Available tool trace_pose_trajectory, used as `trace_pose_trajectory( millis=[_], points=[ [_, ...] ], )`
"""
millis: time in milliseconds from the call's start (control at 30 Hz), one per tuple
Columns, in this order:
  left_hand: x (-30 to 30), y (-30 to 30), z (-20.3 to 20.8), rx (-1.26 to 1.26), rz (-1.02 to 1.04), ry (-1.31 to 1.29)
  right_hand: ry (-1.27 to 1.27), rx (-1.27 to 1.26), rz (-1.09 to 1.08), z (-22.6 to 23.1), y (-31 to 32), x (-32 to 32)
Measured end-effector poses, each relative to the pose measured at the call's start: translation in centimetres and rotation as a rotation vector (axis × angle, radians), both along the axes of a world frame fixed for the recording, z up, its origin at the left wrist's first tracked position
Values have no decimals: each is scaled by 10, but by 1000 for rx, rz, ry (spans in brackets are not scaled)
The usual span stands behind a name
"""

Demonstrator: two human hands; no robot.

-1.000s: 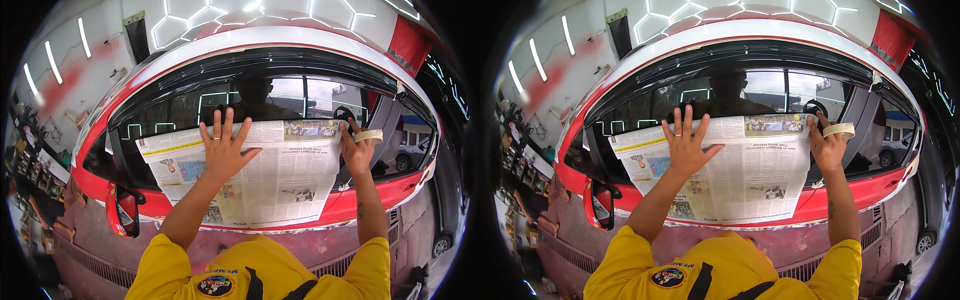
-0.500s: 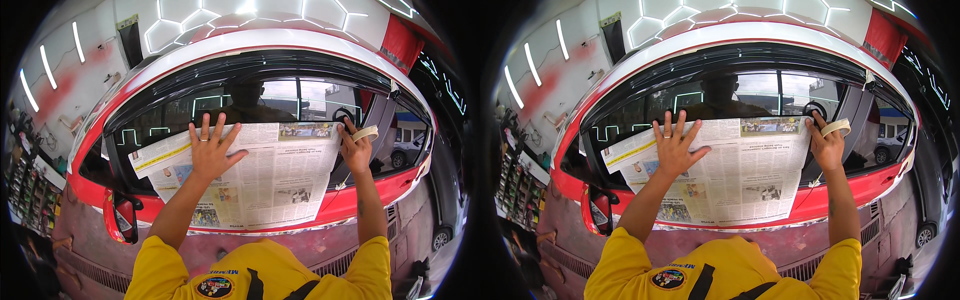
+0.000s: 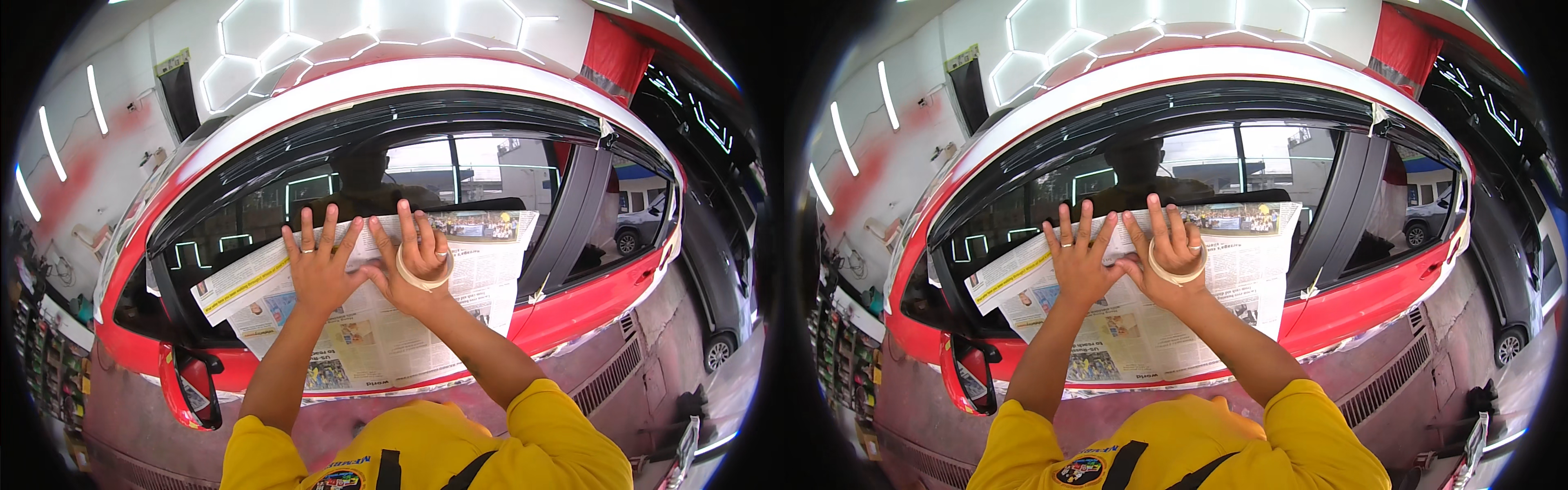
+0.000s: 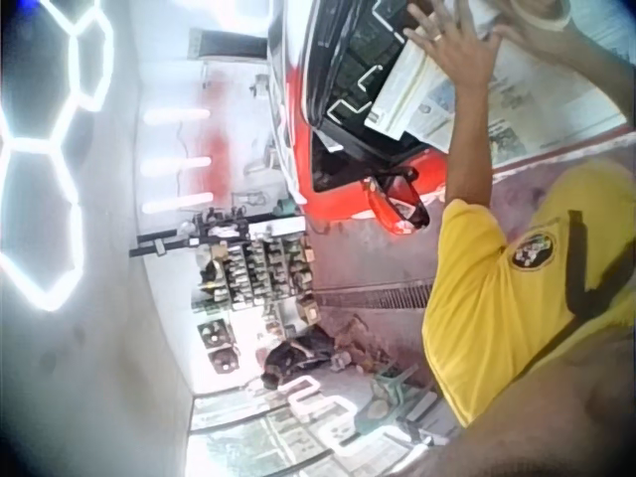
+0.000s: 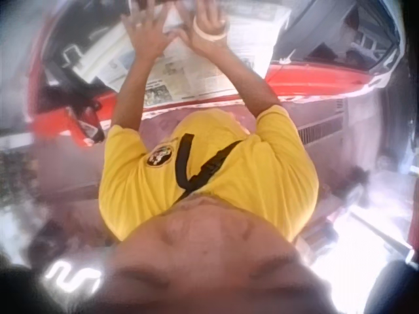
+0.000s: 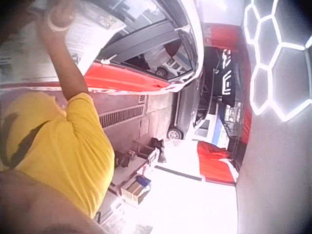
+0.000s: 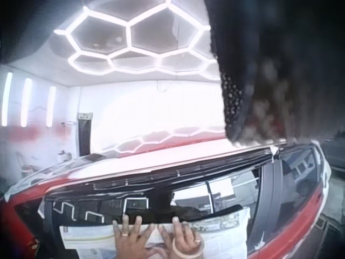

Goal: The person places sheets of newspaper over the windshield and rear window of a red car, securing them with masking tape. They then apply masking tape along the roofline and edges of the vehicle to protect the paint during a detailing process.

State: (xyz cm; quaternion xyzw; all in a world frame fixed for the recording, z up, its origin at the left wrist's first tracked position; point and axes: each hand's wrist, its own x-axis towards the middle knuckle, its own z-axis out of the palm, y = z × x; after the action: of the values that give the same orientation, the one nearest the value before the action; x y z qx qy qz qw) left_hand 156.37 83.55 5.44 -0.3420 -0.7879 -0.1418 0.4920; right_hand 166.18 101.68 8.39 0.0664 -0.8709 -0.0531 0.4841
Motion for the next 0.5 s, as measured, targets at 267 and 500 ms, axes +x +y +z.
trace_pose_trajectory(
  millis=[267, 500],
  points=[
    [-3, -3, -2, -14, -40, -11, 78, 81, -432, 10, 135, 37],
    [-7, -41, -16, -5, 31, -73, 78, 74, -554, 13, 194, 48]
  ],
)
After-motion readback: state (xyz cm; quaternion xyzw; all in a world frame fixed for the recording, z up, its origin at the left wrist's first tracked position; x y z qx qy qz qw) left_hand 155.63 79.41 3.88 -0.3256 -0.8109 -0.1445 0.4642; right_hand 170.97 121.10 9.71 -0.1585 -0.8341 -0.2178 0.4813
